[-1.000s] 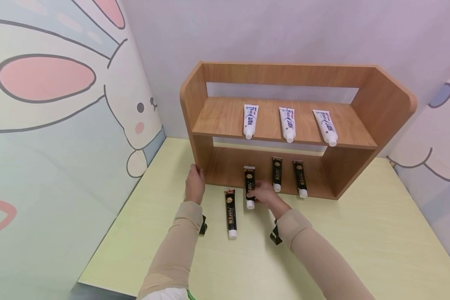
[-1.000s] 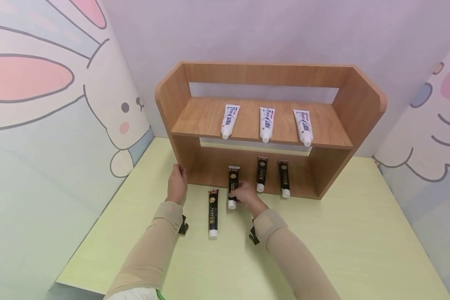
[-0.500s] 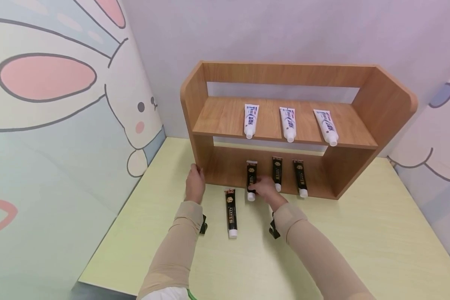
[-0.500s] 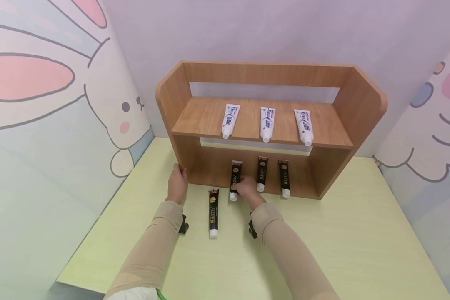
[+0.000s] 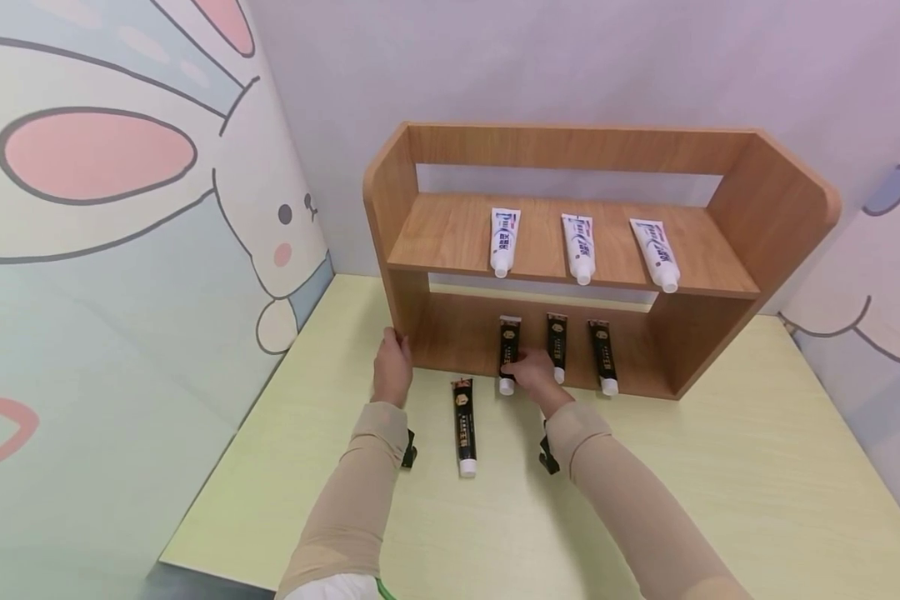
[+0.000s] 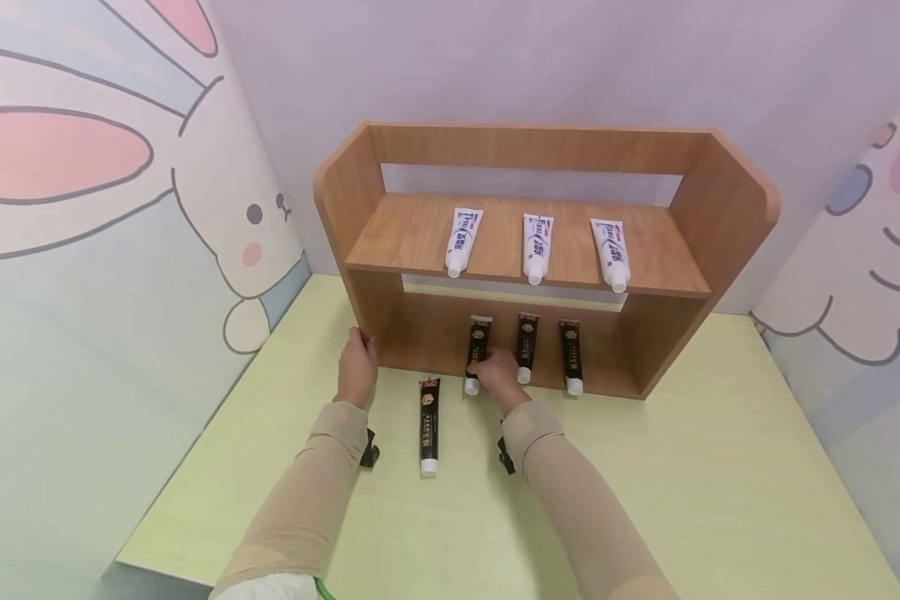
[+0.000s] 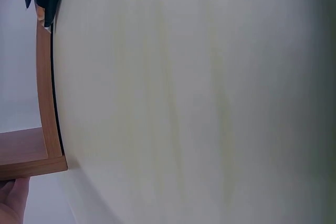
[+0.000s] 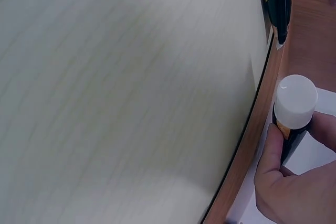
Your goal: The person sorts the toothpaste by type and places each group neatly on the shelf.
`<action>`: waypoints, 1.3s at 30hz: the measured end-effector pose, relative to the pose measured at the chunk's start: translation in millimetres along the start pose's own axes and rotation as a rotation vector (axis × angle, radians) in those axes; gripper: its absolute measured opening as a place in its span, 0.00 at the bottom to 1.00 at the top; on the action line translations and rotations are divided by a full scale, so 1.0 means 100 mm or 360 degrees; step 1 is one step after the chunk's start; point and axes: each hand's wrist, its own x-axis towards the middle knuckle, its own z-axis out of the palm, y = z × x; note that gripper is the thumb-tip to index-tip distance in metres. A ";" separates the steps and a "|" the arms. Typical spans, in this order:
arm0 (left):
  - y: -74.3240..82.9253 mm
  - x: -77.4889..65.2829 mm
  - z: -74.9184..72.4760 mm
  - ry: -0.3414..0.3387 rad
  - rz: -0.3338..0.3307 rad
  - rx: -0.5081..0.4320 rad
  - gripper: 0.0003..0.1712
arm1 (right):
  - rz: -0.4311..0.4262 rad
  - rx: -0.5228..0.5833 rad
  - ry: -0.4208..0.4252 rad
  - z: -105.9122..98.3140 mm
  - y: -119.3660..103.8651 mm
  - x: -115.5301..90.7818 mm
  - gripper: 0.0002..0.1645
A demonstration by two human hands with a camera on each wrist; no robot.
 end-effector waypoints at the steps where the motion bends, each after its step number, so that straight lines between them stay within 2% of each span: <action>1: 0.00 0.00 0.00 -0.0002 -0.0001 -0.0007 0.12 | -0.0002 -0.0007 0.0009 0.00 0.00 0.01 0.35; 9: -0.02 0.01 0.01 -0.0006 -0.0017 -0.0016 0.12 | -0.0048 -0.0076 0.0059 0.02 0.02 0.08 0.31; 15: 0.00 0.00 0.01 -0.0008 -0.0022 -0.0009 0.13 | -0.0037 -0.0098 0.0074 0.02 0.02 0.11 0.35; 35: -0.02 0.00 0.02 0.0008 -0.0001 0.0001 0.11 | -0.0034 -0.0138 0.0101 0.03 0.02 0.14 0.30; 39: -0.02 0.01 0.02 0.0005 -0.0005 0.0018 0.11 | -0.0067 -0.0149 0.0110 0.04 0.02 0.14 0.28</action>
